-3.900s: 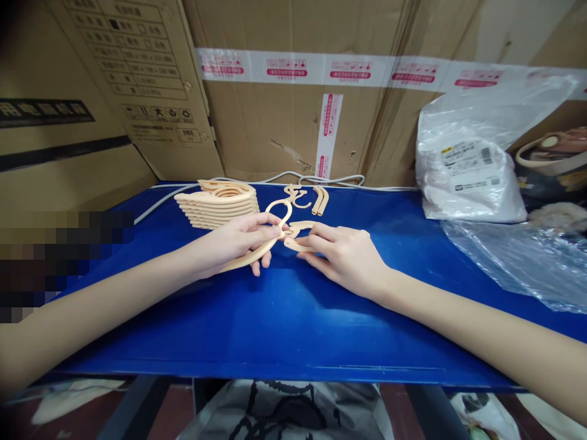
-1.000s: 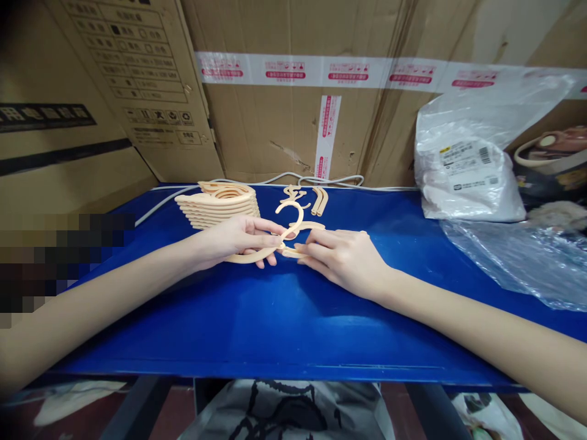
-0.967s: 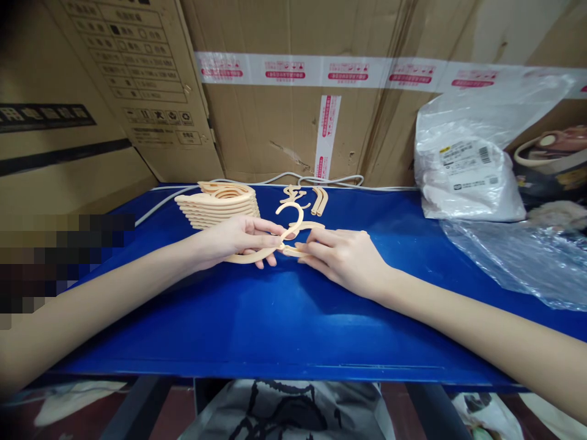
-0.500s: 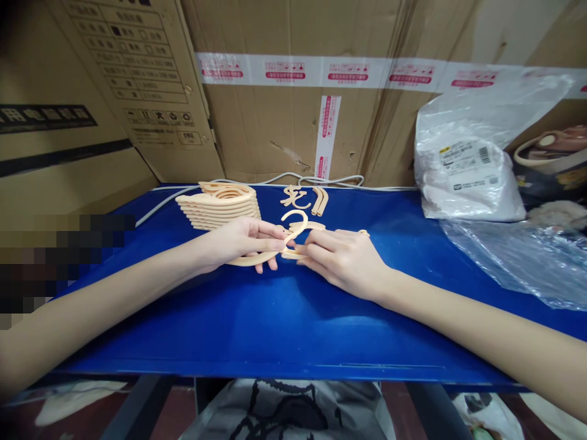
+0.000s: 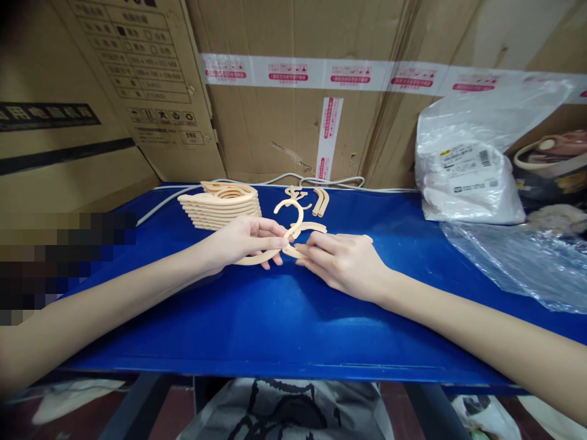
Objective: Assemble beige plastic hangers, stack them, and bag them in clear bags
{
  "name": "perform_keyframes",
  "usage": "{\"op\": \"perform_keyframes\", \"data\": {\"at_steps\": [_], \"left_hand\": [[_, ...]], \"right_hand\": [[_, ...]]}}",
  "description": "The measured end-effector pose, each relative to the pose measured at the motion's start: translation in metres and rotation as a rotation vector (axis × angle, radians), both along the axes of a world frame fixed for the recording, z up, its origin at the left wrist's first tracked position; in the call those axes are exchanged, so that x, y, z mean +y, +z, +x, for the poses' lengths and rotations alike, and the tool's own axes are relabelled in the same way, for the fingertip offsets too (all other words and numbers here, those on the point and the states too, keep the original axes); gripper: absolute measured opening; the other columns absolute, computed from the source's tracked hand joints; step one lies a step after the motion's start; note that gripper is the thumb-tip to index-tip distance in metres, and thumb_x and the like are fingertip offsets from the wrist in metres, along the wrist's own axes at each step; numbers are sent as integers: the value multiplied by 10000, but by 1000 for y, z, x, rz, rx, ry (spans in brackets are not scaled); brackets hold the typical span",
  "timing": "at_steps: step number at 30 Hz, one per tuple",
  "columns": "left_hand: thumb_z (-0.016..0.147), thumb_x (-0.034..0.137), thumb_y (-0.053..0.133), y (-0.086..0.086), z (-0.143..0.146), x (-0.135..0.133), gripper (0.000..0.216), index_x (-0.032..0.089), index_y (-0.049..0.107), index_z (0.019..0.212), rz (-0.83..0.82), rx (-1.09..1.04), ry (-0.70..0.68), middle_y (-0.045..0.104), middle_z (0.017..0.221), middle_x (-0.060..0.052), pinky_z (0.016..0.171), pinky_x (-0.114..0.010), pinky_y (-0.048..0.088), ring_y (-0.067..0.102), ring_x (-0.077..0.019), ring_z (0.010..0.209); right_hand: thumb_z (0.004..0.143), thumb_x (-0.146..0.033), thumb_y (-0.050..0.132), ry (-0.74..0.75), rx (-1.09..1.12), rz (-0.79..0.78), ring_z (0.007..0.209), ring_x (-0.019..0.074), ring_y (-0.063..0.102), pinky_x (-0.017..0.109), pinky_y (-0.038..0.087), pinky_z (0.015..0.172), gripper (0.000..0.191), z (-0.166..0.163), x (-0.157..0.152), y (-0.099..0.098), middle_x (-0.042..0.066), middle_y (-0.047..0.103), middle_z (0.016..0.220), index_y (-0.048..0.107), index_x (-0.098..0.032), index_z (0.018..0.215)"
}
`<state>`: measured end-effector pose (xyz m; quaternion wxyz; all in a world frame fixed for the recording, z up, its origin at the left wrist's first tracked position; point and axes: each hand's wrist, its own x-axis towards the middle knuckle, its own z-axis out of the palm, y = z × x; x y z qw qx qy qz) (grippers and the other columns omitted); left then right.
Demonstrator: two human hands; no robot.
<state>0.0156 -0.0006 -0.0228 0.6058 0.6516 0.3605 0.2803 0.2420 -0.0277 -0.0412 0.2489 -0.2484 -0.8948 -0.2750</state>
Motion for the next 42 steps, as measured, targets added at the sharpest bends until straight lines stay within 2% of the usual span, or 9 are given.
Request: {"op": "perform_keyframes", "data": {"at_steps": [8, 13, 20, 30, 33, 38, 42], "left_hand": [[773, 223, 751, 1, 1, 0, 120, 144, 689, 838, -86, -24, 71, 714, 738, -22, 592, -207, 544, 689, -126, 683], [810, 227, 723, 0, 1, -1, 106, 140, 720, 870, -87, -9, 79, 722, 729, -28, 590, -197, 544, 696, -128, 686], [846, 267, 696, -1, -1, 2, 153, 136, 736, 914, -71, -23, 24, 762, 918, -83, 587, -193, 550, 703, -127, 703], [847, 272, 673, -2, 0, 6, 178, 123, 718, 933, -36, 37, 19, 753, 853, -85, 569, -211, 540, 687, -130, 667], [859, 303, 642, -2, -1, 6, 222, 125, 687, 983, 51, 109, -14, 743, 835, -74, 513, -199, 505, 670, -123, 618], [933, 387, 503, -5, -2, 2, 297, 146, 671, 972, 453, 345, -46, 700, 746, -13, 463, -178, 397, 529, -63, 452], [890, 404, 579, -7, -4, 3, 300, 168, 683, 1045, 658, 439, -31, 696, 736, 0, 513, -183, 358, 583, -101, 572]], "right_hand": [[993, -304, 462, -36, -50, 11, 610, 92, 619, 234, 434, 555, 294, -1, -1, 2, 23, 697, 823, 730, -184, 980], [993, -305, 460, -45, -39, -1, 594, 93, 613, 237, 408, 541, 292, -1, -2, 1, 16, 693, 799, 726, -185, 967], [991, -299, 466, -43, -23, -72, 590, 90, 612, 228, 404, 545, 281, 0, 0, 1, 17, 681, 792, 721, -181, 972], [1002, -347, 431, -65, 36, -188, 612, 87, 611, 224, 403, 554, 353, -2, 1, 1, 22, 684, 820, 732, -191, 903], [987, -340, 470, -43, 55, -235, 641, 99, 614, 229, 405, 585, 297, -1, 3, 1, 23, 691, 851, 732, -206, 953], [925, -393, 575, -41, 139, -350, 658, 127, 580, 261, 395, 618, 251, 2, 14, 2, 28, 681, 809, 709, -194, 853], [885, -451, 617, -76, 231, -341, 736, 177, 572, 311, 405, 682, 283, 4, 21, 2, 48, 666, 793, 649, -176, 830]]}}
